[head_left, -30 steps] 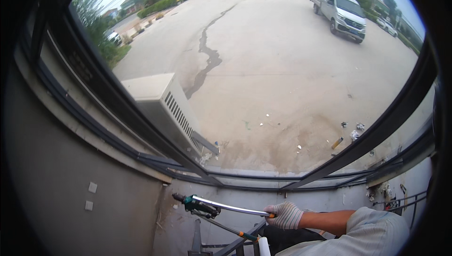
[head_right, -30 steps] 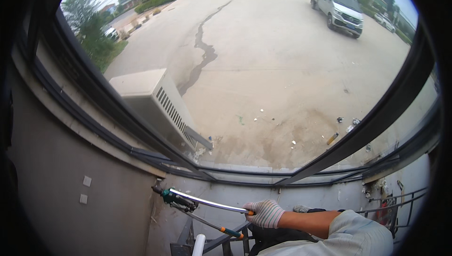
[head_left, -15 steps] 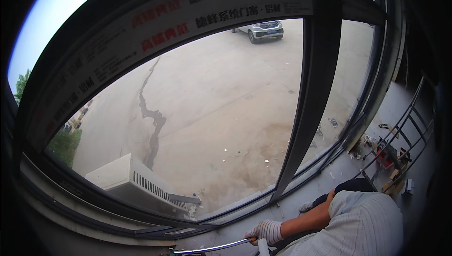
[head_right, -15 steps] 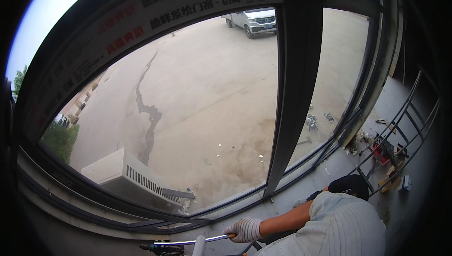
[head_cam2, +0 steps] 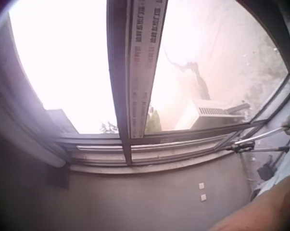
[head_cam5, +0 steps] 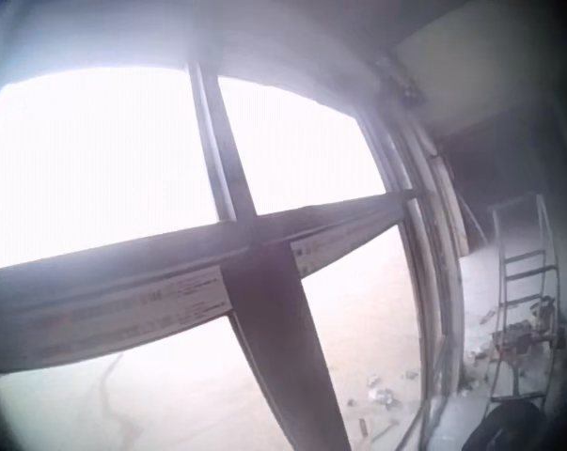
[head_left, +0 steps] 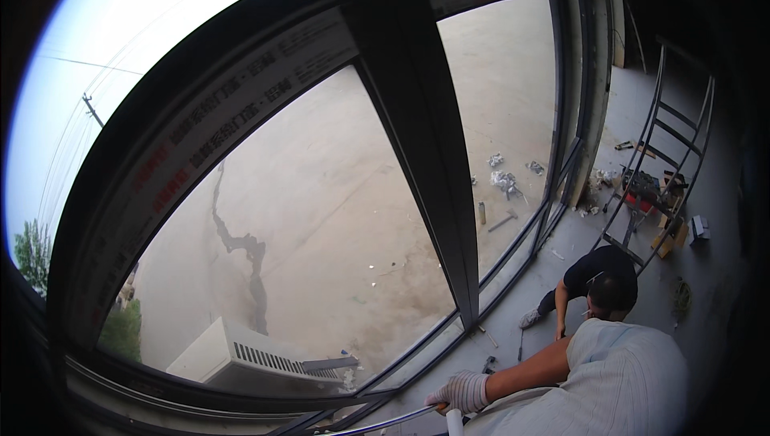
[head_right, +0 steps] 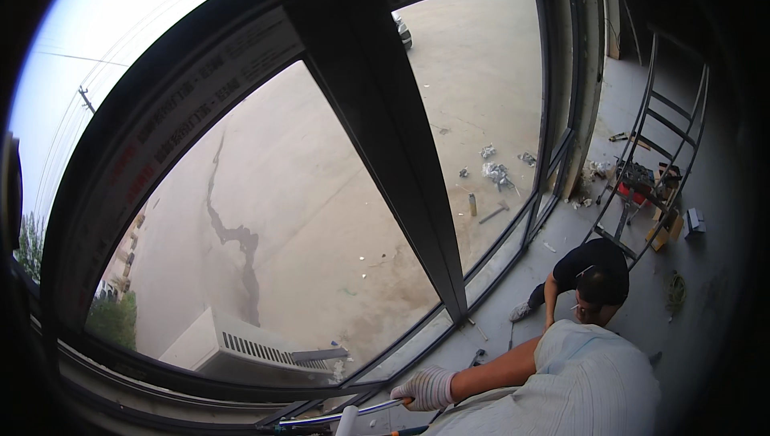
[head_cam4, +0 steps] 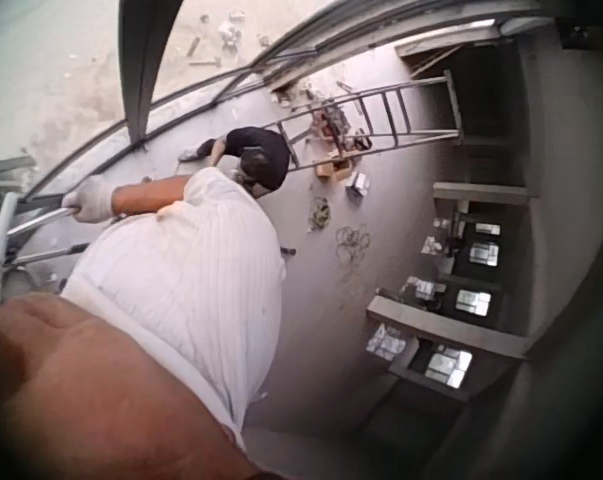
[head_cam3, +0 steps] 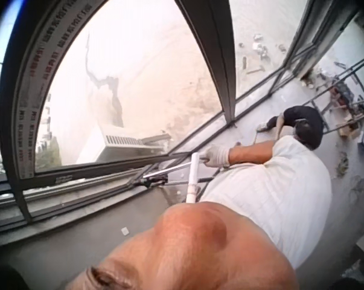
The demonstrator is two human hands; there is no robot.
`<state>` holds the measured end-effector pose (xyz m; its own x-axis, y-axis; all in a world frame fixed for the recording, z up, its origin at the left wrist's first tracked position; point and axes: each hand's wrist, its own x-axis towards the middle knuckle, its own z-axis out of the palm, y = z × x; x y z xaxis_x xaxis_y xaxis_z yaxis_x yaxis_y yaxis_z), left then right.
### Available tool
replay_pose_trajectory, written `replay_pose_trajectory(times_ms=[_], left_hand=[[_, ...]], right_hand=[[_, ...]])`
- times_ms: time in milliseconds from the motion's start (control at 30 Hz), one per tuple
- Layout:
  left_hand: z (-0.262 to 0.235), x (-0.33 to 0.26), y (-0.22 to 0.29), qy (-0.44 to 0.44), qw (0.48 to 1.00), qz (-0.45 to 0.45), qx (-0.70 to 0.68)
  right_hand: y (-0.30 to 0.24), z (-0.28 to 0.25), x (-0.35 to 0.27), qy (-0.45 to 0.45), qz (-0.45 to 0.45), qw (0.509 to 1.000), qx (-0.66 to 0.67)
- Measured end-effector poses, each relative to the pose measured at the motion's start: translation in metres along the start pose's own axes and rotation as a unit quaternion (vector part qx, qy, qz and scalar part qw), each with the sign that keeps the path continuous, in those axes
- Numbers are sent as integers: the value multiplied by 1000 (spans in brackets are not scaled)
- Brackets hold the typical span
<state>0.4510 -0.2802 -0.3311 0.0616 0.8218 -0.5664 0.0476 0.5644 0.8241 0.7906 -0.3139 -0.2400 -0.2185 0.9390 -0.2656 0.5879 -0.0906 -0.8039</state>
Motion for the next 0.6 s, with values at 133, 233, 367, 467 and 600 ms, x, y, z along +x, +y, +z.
replay_pose_trajectory(times_ms=[133, 233, 367, 467, 600], left_hand=[[3, -2, 7, -85, 958, -130, -242], [-1, -2, 9, -108, 926, -184, -311], [-15, -9, 8, -126, 900, -234, -346], [-27, -14, 4, -134, 888, -260, -355], [-13, -35, 2, -64, 874, -285, -390]], right_hand=[[19, 20, -28, 35, 41, 998, -13], [25, 22, -46, 30, 79, 996, -11], [33, 35, -69, 84, 103, 991, 6], [51, 54, -73, 114, 111, 987, -15], [51, 65, -85, 125, 137, 983, -10]])
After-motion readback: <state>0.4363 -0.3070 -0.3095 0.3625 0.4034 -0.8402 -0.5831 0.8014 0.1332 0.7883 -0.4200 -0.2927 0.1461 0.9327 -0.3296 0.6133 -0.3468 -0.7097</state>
